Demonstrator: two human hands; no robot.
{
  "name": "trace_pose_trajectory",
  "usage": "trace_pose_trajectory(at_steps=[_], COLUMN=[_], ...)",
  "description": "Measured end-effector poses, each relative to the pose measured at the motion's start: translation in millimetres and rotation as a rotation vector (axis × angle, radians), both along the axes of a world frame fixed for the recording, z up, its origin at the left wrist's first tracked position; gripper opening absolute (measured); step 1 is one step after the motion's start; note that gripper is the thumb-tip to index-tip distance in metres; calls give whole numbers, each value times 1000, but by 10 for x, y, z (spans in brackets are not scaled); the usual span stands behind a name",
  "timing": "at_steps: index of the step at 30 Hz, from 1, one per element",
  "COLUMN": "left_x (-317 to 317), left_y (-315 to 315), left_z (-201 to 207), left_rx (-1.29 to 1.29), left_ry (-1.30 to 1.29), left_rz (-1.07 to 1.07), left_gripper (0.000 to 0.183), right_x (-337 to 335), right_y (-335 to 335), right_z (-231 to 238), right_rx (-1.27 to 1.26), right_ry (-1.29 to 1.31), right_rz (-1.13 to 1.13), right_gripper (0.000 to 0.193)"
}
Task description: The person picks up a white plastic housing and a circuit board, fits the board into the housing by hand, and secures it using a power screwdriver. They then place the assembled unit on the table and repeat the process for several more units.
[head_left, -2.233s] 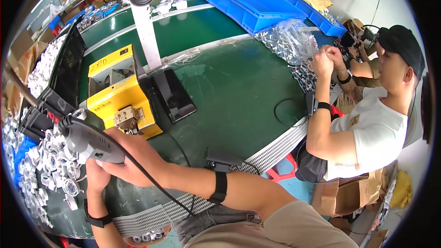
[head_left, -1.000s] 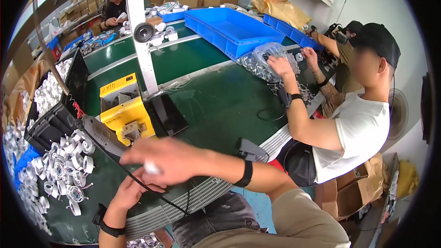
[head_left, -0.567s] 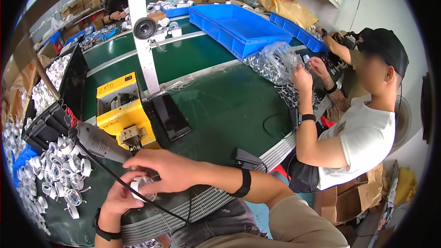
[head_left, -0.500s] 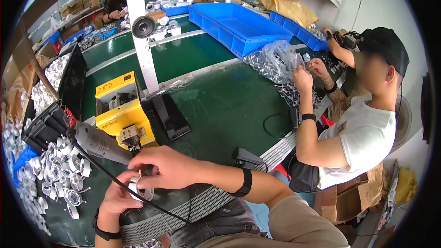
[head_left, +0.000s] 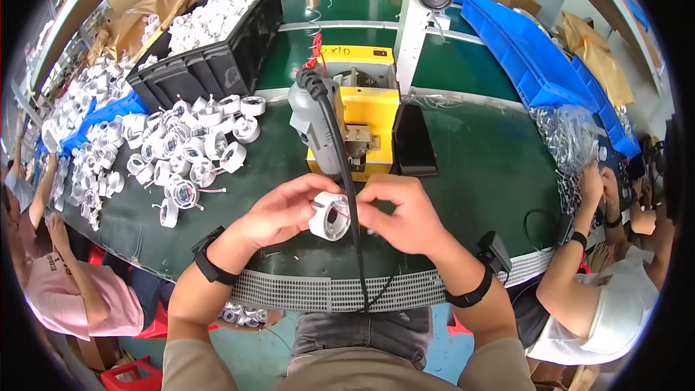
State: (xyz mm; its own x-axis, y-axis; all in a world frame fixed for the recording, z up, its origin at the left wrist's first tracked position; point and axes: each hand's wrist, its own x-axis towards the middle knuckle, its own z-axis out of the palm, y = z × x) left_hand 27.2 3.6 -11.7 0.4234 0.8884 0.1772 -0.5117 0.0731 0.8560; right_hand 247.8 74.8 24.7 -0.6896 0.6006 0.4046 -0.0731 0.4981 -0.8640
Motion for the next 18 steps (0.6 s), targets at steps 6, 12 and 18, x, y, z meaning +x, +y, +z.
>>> trace_pose_trajectory(at_steps=[6,12,18], left_x=[14,67,104], left_y=[12,9,4], left_z=[53,75,62], left_rx=[-190,-200,-193], left_ry=[3,105,201], left_rz=[30,106,162], left_gripper=[48,42,38], right_x=[-43,-90,-137], right_y=[-69,-102,-127], right_z=[-73,-91,-130], right_rx=[160,352,443], right_ry=[-69,-128,86], right_rz=[-83,-212,-176], right_gripper=[14,13,10])
